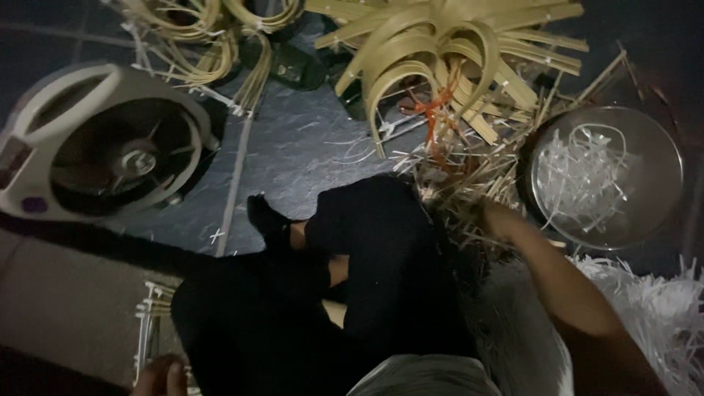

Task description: Assembling a bamboo frame by securing strips with white adhesive tape.

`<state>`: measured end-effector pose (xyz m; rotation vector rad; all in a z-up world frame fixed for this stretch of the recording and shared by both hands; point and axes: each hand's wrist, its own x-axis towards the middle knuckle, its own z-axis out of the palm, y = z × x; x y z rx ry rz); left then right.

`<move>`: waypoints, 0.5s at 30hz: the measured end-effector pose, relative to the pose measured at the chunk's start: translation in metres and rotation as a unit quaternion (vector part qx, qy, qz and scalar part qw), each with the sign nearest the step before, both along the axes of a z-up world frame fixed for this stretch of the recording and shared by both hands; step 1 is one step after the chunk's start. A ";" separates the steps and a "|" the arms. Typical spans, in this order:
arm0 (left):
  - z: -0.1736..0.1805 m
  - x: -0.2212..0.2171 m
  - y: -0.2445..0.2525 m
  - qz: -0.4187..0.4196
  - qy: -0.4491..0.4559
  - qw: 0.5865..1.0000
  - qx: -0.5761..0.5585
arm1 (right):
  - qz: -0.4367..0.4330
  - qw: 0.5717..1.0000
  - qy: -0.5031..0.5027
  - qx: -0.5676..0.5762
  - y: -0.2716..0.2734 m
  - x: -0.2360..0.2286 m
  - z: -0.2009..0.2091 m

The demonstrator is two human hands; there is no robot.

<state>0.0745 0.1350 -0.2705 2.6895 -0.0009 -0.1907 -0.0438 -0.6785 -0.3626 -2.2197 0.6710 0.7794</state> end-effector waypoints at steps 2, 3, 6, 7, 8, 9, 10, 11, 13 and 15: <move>0.108 0.011 -0.127 0.015 -0.008 1.000 0.002 | -0.029 0.981 0.187 0.031 0.011 0.018 0.041; 0.128 0.008 -0.154 0.024 -0.014 1.000 0.000 | -0.022 0.983 0.182 0.028 0.013 0.020 0.046; 0.177 -0.001 -0.224 0.040 0.033 0.999 0.014 | 0.106 0.990 0.023 0.089 0.038 0.036 0.088; 0.186 -0.003 -0.240 -0.001 0.032 0.999 -0.007 | 0.076 0.988 -0.078 0.111 0.062 0.046 0.120; 0.197 -0.006 -0.253 -0.036 0.027 0.999 -0.026 | 0.051 0.973 -0.180 0.137 0.088 0.058 0.151; 0.204 -0.008 -0.262 -0.015 0.017 0.999 -0.027 | 0.073 0.970 -0.186 0.139 0.115 0.066 0.174; 0.212 -0.010 -0.268 -0.073 -0.026 0.995 -0.069 | 0.064 0.954 -0.232 0.178 0.145 0.074 0.197; 0.219 -0.010 -0.274 -0.131 -0.071 0.983 -0.107 | 0.055 0.935 -0.276 0.218 0.174 0.080 0.219; 0.237 -0.016 -0.285 -0.120 -0.100 0.978 -0.139 | 0.103 0.925 -0.279 0.237 0.221 0.083 0.217; 0.246 -0.014 -0.285 -0.117 -0.126 0.969 -0.175 | 0.144 0.917 -0.277 0.249 0.263 0.086 0.219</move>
